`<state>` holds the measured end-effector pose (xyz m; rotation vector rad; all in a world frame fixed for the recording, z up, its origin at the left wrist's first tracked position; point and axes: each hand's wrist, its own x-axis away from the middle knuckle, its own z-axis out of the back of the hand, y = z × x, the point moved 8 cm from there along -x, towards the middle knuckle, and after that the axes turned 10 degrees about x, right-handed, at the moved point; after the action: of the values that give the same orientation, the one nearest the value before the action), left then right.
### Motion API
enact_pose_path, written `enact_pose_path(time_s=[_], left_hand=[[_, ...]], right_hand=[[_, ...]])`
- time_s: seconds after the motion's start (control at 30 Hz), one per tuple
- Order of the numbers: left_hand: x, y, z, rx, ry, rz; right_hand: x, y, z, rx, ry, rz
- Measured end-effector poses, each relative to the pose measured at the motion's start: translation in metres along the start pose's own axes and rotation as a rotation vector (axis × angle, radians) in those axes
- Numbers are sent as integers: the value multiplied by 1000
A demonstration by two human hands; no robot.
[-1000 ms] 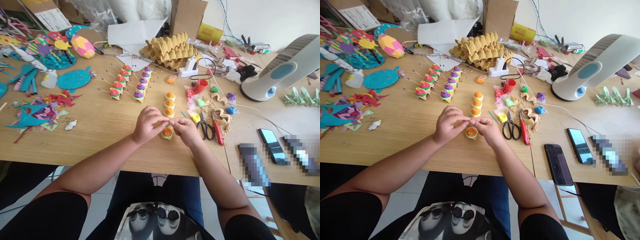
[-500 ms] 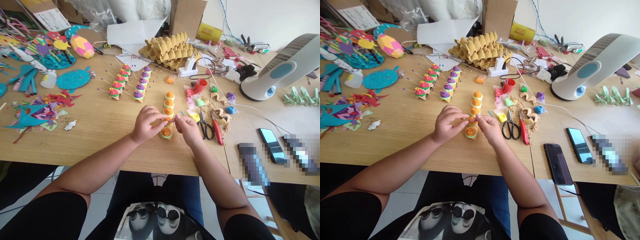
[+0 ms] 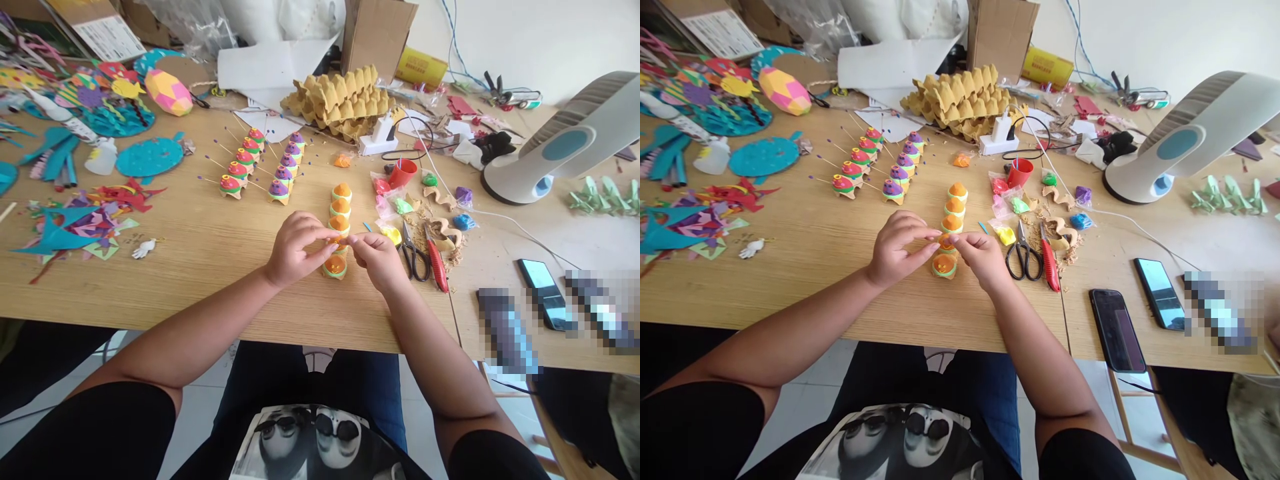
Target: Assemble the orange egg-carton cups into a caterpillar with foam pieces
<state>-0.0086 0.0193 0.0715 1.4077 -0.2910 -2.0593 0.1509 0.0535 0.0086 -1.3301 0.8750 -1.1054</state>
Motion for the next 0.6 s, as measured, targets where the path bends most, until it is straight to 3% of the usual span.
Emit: enact_pose_path(time_s=[0.6], left_hand=[[0, -1, -4, -11, -34, 26]], right_hand=[[4, -8, -3, 64, 10, 23]])
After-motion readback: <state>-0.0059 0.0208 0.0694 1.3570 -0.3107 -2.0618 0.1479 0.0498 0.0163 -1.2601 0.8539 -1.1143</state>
